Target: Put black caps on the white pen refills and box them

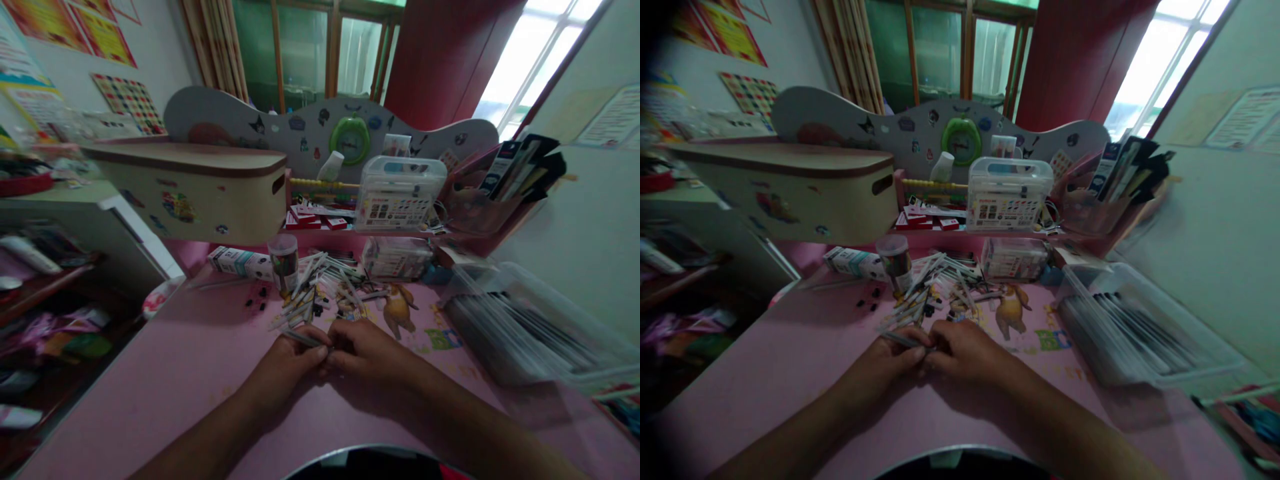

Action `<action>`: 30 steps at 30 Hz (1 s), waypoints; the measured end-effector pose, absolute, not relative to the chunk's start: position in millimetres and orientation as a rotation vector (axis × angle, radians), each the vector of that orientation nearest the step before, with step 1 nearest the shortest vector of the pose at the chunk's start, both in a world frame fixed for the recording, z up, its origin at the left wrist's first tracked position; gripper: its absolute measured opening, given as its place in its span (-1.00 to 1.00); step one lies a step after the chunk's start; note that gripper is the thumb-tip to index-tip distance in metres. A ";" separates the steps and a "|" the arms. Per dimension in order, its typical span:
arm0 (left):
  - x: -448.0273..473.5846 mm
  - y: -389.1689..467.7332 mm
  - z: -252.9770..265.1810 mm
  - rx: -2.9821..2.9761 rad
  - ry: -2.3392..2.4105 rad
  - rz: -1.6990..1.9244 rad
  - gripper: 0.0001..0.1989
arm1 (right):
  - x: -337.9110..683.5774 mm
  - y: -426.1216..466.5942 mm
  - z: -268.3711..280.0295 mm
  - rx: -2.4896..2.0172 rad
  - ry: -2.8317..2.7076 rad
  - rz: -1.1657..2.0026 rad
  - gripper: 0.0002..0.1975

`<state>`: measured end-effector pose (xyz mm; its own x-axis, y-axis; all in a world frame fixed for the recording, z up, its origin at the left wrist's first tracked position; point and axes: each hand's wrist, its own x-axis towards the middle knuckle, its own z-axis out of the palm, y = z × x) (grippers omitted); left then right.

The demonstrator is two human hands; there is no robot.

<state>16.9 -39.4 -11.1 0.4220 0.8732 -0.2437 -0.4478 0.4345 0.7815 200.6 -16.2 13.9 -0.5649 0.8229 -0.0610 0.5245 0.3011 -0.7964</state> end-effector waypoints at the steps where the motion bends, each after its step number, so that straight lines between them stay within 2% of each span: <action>1: 17.7 -40.4 -9.9 0.720 0.726 0.896 -0.80 | 203.6 -14.3 20.9 -1.245 -2.316 1.058 -0.92; 6: 20.2 -41.3 -4.6 0.796 0.918 0.872 -0.75 | 223.4 -16.4 70.0 -1.483 -2.605 0.691 -0.92; 11: 16.2 -38.4 -4.3 0.793 1.008 0.928 -0.77 | 241.4 -26.5 103.8 -1.597 -2.621 0.551 -0.91; 15: 13.1 -41.6 -1.4 0.787 0.921 0.800 -0.69 | 230.7 -28.2 91.5 -1.600 -2.543 0.459 -0.88; 18: 15.4 -43.9 -1.8 0.785 0.900 0.776 -0.61 | 210.4 -29.3 69.0 -1.535 -2.498 0.548 -0.84; 21: 17.7 -40.3 -5.2 0.712 0.834 0.987 -0.62 | 194.9 -27.4 53.6 -1.307 -2.466 0.732 -0.67; 23: 16.4 -35.4 -6.4 0.680 0.887 1.109 -0.65 | 191.0 -19.5 50.4 -1.214 -2.471 0.778 -0.66; 26: 11.3 -29.5 -4.7 0.654 1.031 1.282 -0.68 | 191.0 3.1 49.9 -1.357 -2.521 0.620 -0.79; 30: 8.6 -29.4 -1.1 0.594 1.068 1.353 -0.67 | 186.7 32.6 38.5 -1.536 -2.539 0.369 -0.82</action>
